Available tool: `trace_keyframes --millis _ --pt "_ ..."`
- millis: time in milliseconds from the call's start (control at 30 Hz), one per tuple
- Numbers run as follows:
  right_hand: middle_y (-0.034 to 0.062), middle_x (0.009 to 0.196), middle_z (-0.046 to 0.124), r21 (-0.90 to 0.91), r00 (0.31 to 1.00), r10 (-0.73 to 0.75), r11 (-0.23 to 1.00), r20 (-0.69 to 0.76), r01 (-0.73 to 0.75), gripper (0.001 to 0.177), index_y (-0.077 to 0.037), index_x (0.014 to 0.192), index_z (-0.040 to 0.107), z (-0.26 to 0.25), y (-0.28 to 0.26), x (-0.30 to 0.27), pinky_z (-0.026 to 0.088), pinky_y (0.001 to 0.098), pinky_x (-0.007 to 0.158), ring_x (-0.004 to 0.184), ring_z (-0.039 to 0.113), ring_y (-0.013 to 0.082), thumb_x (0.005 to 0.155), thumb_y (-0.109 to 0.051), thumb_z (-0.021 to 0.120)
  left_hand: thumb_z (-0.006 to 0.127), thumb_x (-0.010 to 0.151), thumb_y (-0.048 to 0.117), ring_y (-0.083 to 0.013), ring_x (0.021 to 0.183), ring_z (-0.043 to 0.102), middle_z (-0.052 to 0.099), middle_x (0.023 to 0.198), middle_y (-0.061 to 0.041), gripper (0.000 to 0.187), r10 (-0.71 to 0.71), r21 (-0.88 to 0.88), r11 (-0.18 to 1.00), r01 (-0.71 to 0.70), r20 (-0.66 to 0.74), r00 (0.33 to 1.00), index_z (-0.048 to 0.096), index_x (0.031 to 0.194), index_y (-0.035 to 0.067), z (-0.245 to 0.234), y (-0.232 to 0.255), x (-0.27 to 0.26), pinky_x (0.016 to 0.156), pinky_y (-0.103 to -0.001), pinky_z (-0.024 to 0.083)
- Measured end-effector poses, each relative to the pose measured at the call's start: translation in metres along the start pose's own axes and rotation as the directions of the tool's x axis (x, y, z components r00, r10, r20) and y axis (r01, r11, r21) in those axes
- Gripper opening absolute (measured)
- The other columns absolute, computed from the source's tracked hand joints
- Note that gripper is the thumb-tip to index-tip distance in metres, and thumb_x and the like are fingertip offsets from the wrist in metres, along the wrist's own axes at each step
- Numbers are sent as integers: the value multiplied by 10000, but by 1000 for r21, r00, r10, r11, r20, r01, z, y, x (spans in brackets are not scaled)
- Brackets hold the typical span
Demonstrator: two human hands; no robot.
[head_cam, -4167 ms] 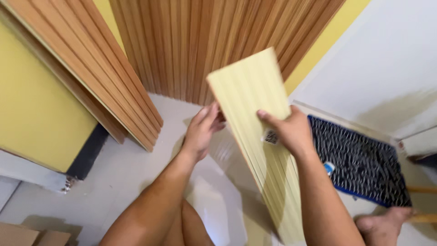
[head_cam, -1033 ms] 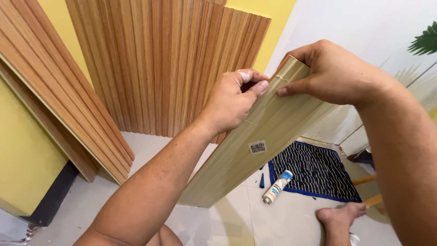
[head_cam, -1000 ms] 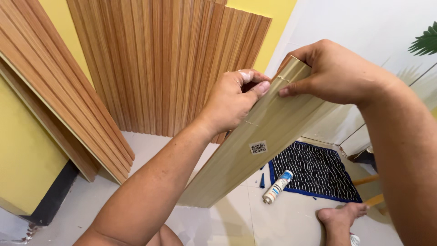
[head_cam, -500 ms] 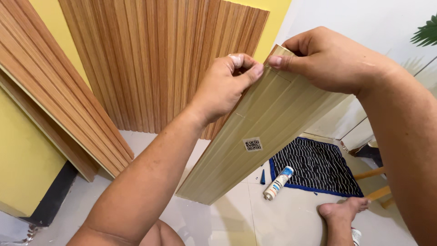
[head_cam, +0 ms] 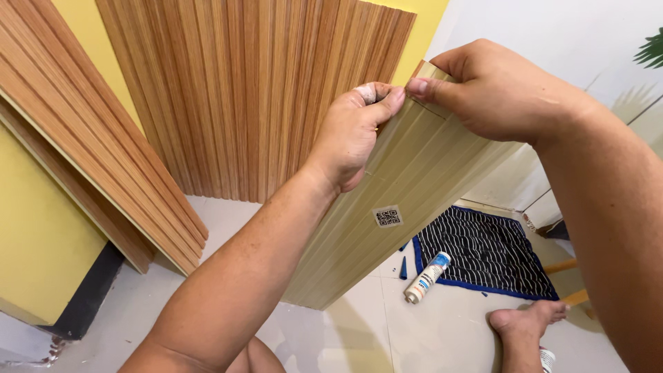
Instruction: The person cuts a rectangular opening in a wood-look wall panel using a utility knife, then removes the cutout piece. They apply adhesive to the back of the panel and mount it onto a yellow wall, aligning it with existing panels and a light switch.
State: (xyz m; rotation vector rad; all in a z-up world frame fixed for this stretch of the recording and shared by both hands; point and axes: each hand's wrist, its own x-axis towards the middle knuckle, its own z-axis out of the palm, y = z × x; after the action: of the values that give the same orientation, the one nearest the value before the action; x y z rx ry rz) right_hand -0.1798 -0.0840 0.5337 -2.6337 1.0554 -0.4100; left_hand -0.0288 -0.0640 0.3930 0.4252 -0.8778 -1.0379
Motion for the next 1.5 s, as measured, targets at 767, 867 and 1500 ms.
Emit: trace_keyframes --millis 767,867,1500 --pt "126 882 792 -143 998 -46 988 34 50 400 -73 1139 765 -13 1 -3 557 380 762 765 721 202 971 -421 663 749 948 220 -141 857 714 756 1008 -124 366 46 345 933 -104 172 984 683 1172 -62 0 8 -13 759 -301 627" --pt "132 869 792 -156 999 -17 987 43 24 402 -65 1127 766 -14 0 -3 551 388 765 770 717 211 981 -423 654 744 953 218 -141 859 713 754 1011 -127 366 48 344 933 -105 168 985 681 1177 -65 0 6 -12 760 -303 625" --pt "278 880 721 -395 973 -223 901 -62 181 383 15 1087 735 2 -2 9 529 494 800 827 692 435 991 -345 646 707 963 216 -108 767 707 755 908 -91 248 200 472 863 -178 4 980 655 1065 -4 4 0 -15 672 -282 620"
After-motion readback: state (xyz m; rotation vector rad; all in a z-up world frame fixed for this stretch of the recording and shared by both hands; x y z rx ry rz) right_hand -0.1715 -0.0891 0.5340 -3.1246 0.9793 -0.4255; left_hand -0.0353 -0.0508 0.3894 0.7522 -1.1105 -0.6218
